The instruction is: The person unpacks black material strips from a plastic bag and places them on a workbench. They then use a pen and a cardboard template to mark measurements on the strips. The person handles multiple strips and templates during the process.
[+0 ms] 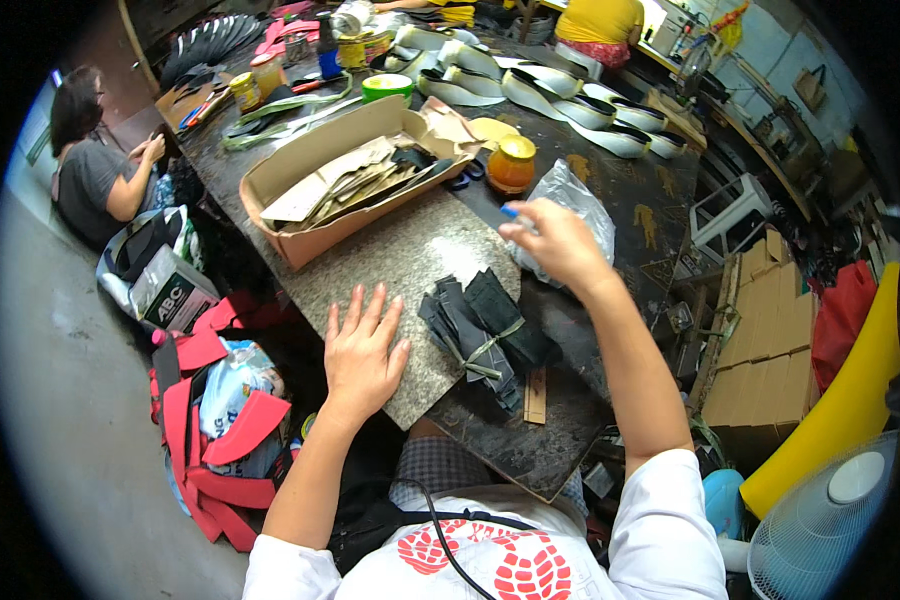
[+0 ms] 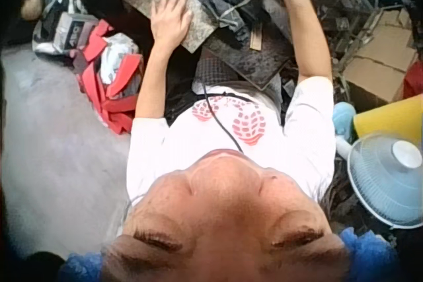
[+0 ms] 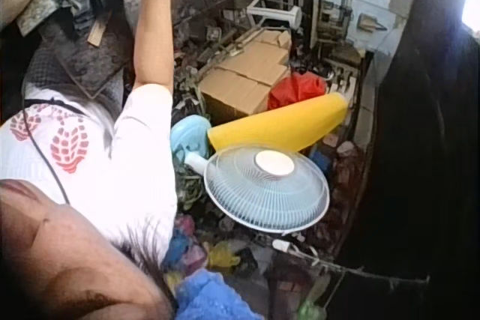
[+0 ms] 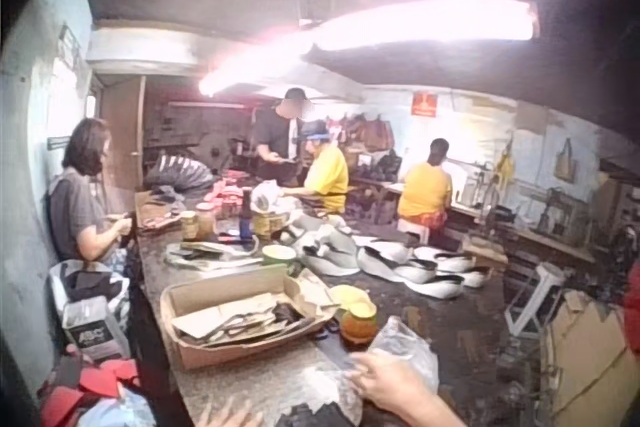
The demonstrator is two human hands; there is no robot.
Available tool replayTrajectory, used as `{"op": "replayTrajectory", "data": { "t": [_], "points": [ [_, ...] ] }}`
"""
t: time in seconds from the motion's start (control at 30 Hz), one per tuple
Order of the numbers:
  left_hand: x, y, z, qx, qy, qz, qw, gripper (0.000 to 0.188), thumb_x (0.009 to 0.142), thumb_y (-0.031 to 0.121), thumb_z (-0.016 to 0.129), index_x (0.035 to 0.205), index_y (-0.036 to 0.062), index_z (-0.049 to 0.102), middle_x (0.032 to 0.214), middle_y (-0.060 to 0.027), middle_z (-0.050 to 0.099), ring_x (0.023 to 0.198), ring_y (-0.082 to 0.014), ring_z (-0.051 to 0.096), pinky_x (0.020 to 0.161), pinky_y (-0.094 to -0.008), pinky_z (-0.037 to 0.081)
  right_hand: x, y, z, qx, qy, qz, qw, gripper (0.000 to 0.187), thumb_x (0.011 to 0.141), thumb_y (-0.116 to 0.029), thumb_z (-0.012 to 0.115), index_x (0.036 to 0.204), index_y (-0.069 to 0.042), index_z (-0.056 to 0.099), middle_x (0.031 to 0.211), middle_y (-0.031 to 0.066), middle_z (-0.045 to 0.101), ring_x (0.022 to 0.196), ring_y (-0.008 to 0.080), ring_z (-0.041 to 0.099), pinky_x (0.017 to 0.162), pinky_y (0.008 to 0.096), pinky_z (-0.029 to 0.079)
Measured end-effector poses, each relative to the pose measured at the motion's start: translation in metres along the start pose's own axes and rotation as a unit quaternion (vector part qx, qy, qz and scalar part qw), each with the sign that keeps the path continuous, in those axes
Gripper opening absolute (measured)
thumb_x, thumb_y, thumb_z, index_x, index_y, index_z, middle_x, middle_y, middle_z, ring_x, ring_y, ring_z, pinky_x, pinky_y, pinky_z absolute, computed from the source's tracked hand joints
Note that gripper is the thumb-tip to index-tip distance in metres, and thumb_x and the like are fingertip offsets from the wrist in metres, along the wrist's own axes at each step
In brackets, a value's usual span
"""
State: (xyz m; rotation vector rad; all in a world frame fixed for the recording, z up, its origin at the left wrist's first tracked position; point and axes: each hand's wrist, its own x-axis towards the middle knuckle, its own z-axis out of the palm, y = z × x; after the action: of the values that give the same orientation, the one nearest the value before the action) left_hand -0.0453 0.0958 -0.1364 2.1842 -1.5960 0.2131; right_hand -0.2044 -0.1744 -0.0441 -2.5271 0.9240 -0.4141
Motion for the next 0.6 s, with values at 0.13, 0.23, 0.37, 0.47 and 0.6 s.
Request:
{"op": "replayTrajectory", "data": {
  "t": [0.13,0.23,0.37,0.47,0.6],
  "points": [
    [0.002,0.004,-0.002,-0.003,-0.02,-0.022,1.0,0.057,0.094,0.03,0.063,0.147,0.014,0.058,0.16,-0.0108,0.047,0.151,-0.0353,0.037,0.123,-0.0576,0.024,-0.02,0.008,-0.068,0.103,0.139,-0.08,0.982,0.048,0.088,-0.035,0.082,0.129,-0.013,0.073,0.123,0.0118,0.07,0.108,0.0252,0.07,0.096,0.0349,0.053],
    [0.002,0.004,-0.003,0.005,-0.019,-0.015,1.0,0.057,0.094,0.031,0.063,0.148,0.0144,0.058,0.16,-0.011,0.047,0.152,-0.0346,0.037,0.123,-0.0576,0.024,-0.033,0.02,-0.059,-0.145,0.067,-0.033,0.987,0.081,0.077,-0.04,0.088,0.149,-0.024,0.054,0.128,0.0159,0.069,0.112,0.0318,0.07,0.095,0.0426,0.054],
    [0.002,0.003,-0.002,0.009,-0.015,-0.012,1.0,0.057,0.094,0.032,0.062,0.148,0.0147,0.057,0.16,-0.011,0.047,0.151,-0.0346,0.038,0.123,-0.0572,0.024,-0.012,0.061,-0.028,-0.201,-0.032,0.019,0.979,0.065,0.079,-0.025,0.082,0.14,-0.024,0.061,0.107,0.0178,0.075,0.101,0.0383,0.071,0.086,0.0476,0.056],
    [0.002,0.003,-0.002,0.014,-0.013,-0.014,1.0,0.057,0.095,0.034,0.061,0.148,0.0149,0.057,0.16,-0.0109,0.047,0.151,-0.0347,0.038,0.123,-0.0568,0.023,0.021,0.096,-0.039,0.029,0.139,0.026,0.99,0.024,0.086,-0.014,0.068,0.108,-0.012,0.078,0.092,0.0172,0.076,0.088,0.0348,0.074,0.078,0.0408,0.057],
    [0.002,0.004,-0.001,0.011,0.001,-0.016,1.0,0.056,0.095,0.035,0.062,0.147,0.0157,0.059,0.159,-0.0109,0.049,0.15,-0.0346,0.039,0.123,-0.0568,0.023,0.057,0.106,-0.077,0.131,0.284,-0.017,0.95,0.021,0.089,-0.016,0.065,0.105,-0.01,0.077,0.088,0.0141,0.075,0.081,0.0324,0.074,0.074,0.041,0.055]
  ]
}}
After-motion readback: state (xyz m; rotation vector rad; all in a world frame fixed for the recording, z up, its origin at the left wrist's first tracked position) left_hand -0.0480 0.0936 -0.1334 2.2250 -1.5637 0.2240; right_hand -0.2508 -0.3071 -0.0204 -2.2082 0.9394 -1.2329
